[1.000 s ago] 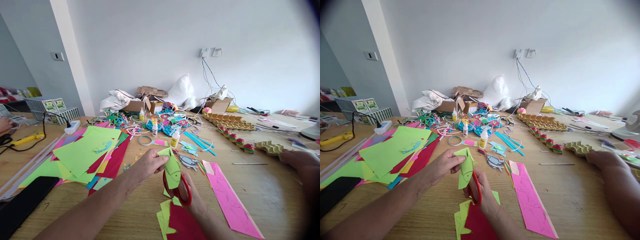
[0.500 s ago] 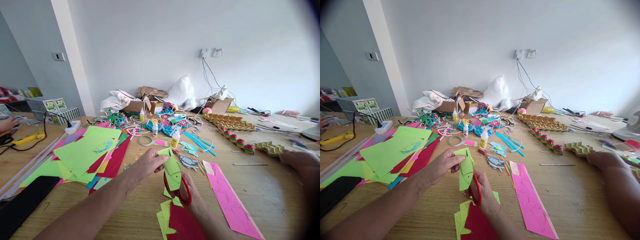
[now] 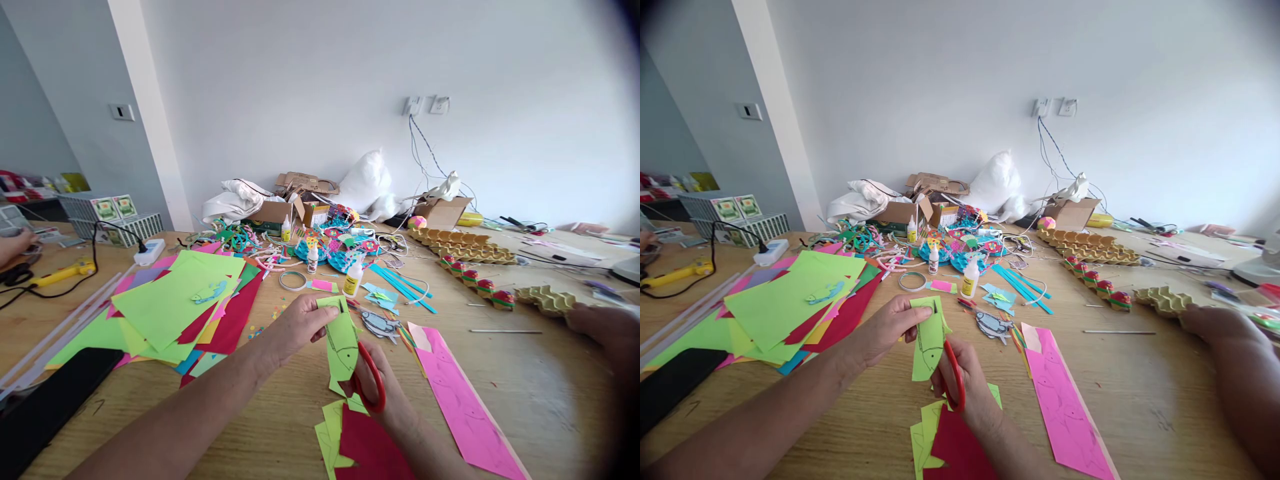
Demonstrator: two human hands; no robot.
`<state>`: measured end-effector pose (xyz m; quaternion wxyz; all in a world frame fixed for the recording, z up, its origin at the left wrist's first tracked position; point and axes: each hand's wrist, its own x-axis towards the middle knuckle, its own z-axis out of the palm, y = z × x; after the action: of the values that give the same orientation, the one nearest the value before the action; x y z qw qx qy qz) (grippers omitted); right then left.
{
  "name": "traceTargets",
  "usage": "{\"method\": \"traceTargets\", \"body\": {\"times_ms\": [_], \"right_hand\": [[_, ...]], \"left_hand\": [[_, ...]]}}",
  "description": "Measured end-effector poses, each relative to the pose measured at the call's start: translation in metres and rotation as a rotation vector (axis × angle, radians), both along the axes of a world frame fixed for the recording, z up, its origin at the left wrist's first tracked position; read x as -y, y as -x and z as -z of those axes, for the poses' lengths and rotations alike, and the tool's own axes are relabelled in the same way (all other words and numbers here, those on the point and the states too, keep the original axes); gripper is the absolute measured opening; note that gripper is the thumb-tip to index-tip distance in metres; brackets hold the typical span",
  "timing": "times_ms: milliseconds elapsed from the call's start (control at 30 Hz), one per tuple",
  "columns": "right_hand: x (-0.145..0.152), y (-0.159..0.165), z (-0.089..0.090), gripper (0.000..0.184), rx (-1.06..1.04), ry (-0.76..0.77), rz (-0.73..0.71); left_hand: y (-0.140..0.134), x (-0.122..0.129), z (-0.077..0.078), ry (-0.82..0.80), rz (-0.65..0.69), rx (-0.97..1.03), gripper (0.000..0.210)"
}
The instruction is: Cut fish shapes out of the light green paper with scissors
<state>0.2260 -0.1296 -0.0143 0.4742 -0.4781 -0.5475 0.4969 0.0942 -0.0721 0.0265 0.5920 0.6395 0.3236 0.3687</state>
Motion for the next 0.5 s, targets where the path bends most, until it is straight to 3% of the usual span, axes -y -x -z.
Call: {"method": "traceTargets", "body": {"times_ms": [500], "right_hand": [[-0.0046, -0.0011, 0.0048, 0.046, 0.046, -0.015, -0.076]], "left_hand": [[0.0065, -0.0044, -0.0015, -0.004, 0.064, -0.04, 0.027]]}}
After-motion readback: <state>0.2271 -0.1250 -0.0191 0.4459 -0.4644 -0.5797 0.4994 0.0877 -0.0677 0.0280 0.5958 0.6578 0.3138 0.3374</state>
